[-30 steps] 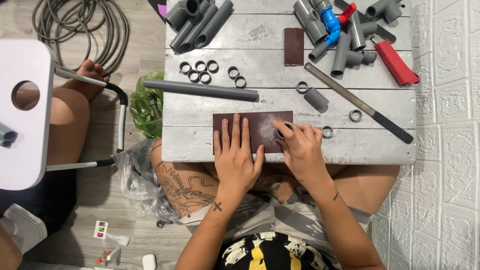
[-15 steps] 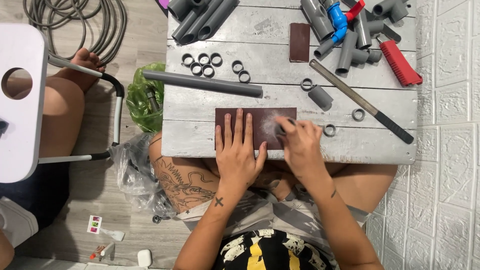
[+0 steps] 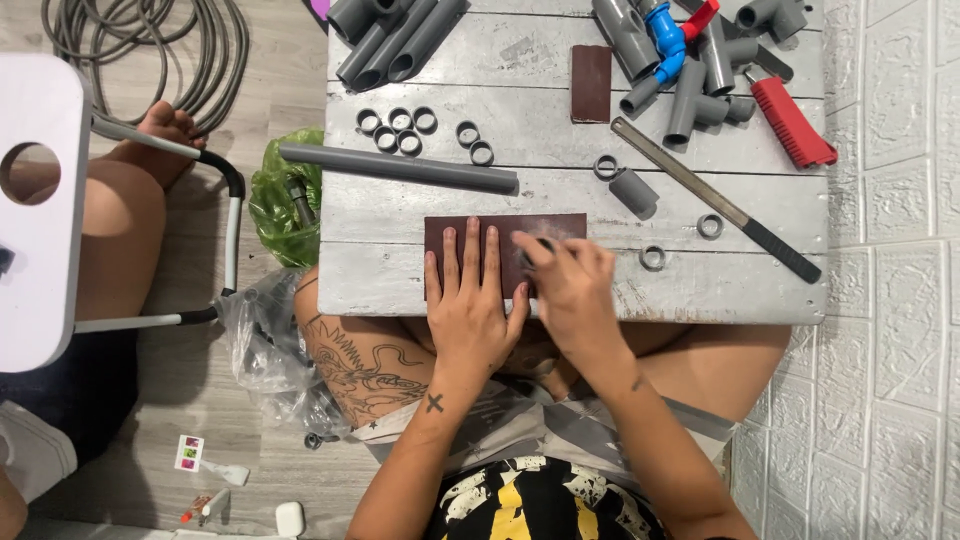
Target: Sanding the edges and surfaces of PVC pipe segments and fittings using sandpaper to prepare them for assembly.
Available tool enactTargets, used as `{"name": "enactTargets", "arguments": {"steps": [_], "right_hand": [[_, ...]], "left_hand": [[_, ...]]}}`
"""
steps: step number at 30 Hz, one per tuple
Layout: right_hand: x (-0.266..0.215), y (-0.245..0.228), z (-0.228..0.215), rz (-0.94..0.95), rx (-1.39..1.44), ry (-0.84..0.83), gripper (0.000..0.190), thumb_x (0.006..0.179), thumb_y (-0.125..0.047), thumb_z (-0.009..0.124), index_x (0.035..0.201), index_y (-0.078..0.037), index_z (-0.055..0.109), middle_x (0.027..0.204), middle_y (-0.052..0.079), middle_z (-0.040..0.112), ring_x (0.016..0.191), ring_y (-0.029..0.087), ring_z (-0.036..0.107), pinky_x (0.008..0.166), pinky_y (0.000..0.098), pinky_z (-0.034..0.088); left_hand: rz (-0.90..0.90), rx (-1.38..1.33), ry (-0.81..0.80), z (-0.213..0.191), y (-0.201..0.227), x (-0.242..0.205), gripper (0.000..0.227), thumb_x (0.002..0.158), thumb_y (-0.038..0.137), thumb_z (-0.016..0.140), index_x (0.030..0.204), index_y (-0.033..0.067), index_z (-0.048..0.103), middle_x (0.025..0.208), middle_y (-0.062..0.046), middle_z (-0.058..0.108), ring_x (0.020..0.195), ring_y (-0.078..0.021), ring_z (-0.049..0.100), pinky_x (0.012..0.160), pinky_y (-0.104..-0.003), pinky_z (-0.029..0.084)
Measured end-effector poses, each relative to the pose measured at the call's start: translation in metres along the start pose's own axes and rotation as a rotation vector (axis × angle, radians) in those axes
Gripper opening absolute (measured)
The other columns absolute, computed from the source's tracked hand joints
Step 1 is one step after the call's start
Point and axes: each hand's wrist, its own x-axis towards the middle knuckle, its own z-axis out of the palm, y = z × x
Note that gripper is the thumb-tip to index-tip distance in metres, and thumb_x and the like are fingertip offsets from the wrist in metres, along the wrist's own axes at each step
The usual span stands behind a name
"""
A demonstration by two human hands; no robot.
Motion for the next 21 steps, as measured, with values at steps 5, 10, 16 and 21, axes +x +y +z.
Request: {"name": "enactTargets", "arguments": {"steps": [5,10,16,21], "right_hand": [[0.024,0.002,-0.02,0.072,0.076,-0.038,0.054,0.098,-0.01,0.062,0.146,-0.029,0.05,0.104,0.005,0.072,0.101,0.026,0.058,0.093,0.0431,0.034],[0.006,0.009,-0.021,0.083,0.042,-0.036,0.053,0.099,-0.015,0.065,0.148,-0.027,0.049,0.102,0.005,0.071,0.104,0.024,0.056,0.093,0.0409,0.034],[0.015,0.004,-0.01,0.0,0.021,-0.009,0.052,0.098,-0.023,0.067,0.147,-0.027,0.05,0.098,0.001,0.069,0.105,0.023,0.056,0.093,0.0387,0.035],[0.013,0.013,-0.017,0.064,0.008,0.002,0.053,0.098,-0.019,0.067,0.148,-0.028,0.051,0.103,0.002,0.068,0.105,0.024,0.054,0.096,0.0431,0.031]], "left_hand": [[0.003,-0.008,0.004,-0.002,0.0,0.001,0.067,0.095,0.043,0.057,0.15,0.0059,0.052,0.159,-0.019,0.044,0.149,-0.0416,0.035,0.122,-0.056,0.016],[-0.012,-0.02,0.008,-0.001,0.001,0.0,0.067,0.094,0.043,0.056,0.15,0.0052,0.051,0.159,-0.019,0.043,0.15,-0.0417,0.034,0.123,-0.056,0.015],[0.003,0.001,0.008,0.001,-0.001,0.0,0.069,0.094,0.045,0.056,0.15,0.0059,0.051,0.159,-0.019,0.044,0.15,-0.0419,0.034,0.123,-0.057,0.014],[-0.004,-0.006,0.012,0.001,0.0,0.0,0.068,0.094,0.043,0.057,0.151,0.0056,0.051,0.159,-0.02,0.044,0.149,-0.0421,0.034,0.123,-0.056,0.015]]}}
